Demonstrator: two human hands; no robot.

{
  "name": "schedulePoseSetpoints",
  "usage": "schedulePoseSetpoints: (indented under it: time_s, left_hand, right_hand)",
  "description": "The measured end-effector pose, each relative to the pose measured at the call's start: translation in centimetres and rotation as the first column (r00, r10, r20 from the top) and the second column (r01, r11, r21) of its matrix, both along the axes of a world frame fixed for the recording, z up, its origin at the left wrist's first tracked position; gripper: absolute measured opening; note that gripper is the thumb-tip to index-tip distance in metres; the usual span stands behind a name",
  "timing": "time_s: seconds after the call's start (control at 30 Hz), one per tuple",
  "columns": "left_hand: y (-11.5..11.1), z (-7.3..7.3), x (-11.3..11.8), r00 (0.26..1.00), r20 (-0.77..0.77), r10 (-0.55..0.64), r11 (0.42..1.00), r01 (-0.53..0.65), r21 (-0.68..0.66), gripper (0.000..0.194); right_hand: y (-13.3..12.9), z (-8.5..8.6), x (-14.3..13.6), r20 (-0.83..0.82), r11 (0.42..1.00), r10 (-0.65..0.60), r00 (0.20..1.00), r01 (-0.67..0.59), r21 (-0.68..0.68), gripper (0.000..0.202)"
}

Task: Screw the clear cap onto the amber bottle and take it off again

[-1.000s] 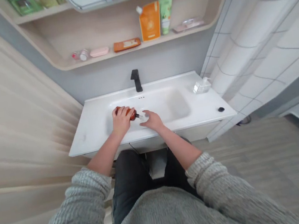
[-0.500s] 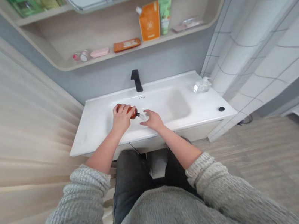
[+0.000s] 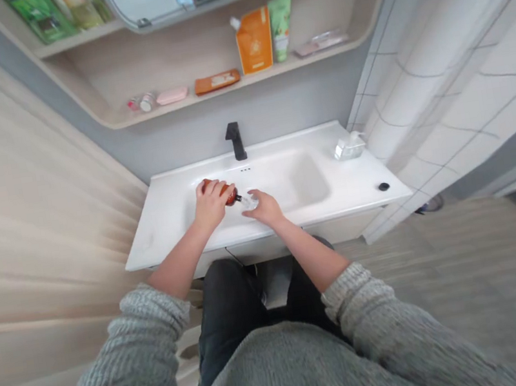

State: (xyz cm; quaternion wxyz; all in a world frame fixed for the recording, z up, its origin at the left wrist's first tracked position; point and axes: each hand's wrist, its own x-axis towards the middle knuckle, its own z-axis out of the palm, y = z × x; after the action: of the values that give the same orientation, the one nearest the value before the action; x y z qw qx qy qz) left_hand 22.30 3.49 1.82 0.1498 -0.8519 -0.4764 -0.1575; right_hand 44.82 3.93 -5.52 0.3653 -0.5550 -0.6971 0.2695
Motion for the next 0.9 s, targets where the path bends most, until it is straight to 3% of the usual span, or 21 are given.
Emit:
schedulePoseSetpoints:
  time_s: [0.9]
  left_hand:
    - [0.53,0.55,-0.10,0.999,-0.025,-0.029,1.000,0.029,-0.007,0.061]
  right_hand:
    - [-0.05,0.00,0.06,-0.040,1.000,0.000,0.999,0.001,0.015,0.076]
